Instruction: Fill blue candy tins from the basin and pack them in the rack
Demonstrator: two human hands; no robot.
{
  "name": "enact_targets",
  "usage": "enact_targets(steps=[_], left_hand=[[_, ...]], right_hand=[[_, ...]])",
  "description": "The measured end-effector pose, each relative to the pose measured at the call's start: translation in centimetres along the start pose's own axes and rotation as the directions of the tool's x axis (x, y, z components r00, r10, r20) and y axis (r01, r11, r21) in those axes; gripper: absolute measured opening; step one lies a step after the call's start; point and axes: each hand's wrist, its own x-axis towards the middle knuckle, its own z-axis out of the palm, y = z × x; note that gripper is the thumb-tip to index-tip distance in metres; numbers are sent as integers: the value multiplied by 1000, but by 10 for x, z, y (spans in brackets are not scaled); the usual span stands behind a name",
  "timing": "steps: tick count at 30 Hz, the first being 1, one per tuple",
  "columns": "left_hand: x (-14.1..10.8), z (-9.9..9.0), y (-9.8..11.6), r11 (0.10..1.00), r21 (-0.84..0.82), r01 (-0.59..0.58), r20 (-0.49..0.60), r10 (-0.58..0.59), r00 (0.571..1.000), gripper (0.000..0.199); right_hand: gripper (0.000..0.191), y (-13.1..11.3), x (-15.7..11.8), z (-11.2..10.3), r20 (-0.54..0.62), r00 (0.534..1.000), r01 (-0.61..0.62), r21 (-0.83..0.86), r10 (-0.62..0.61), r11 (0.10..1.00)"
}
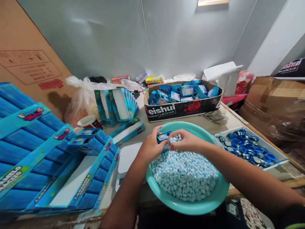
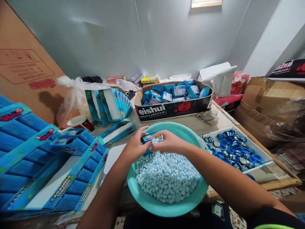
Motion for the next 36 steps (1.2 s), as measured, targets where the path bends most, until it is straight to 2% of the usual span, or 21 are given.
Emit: enact_targets(steps=[3,6,8,13,17,26,28,32,36], left_hand=[[-1,-2,3,1000,-13,-8,47,9,999,69],[0,0,0,991,-130,-11,82,22,996,73],[1,2,-3,971,-238,-24,102,49,994,75],[1,4,-4,937,-341,-82,177,149,973,74],[-1,3,-5,938,-322,-126,197,196,961,74],[1,3,-6,940,-314,-132,173,194,966,71],[1,3,-4,952,-273,-138,163,187,969,66],[0,2,0,971,-197,-135,162,168,972,45],[-1,1,-1,970,-197,-140,160,172,972,42]], right_hand=[[23,4,5,1,-196,974,148,163,-115,975],[25,8,13,1,-392,892,336,237,-227,911],[24,10,17,0,-439,854,401,210,-280,892],[9,15,19,0,-371,839,448,56,-398,892],[13,13,18,1,-341,866,425,116,-365,898],[21,13,16,-2,-301,885,438,281,-355,854],[21,14,15,-2,-282,886,446,299,-369,843],[22,13,13,-1,-260,888,446,292,-379,846],[30,12,14,-1,-229,894,433,214,-386,876]])
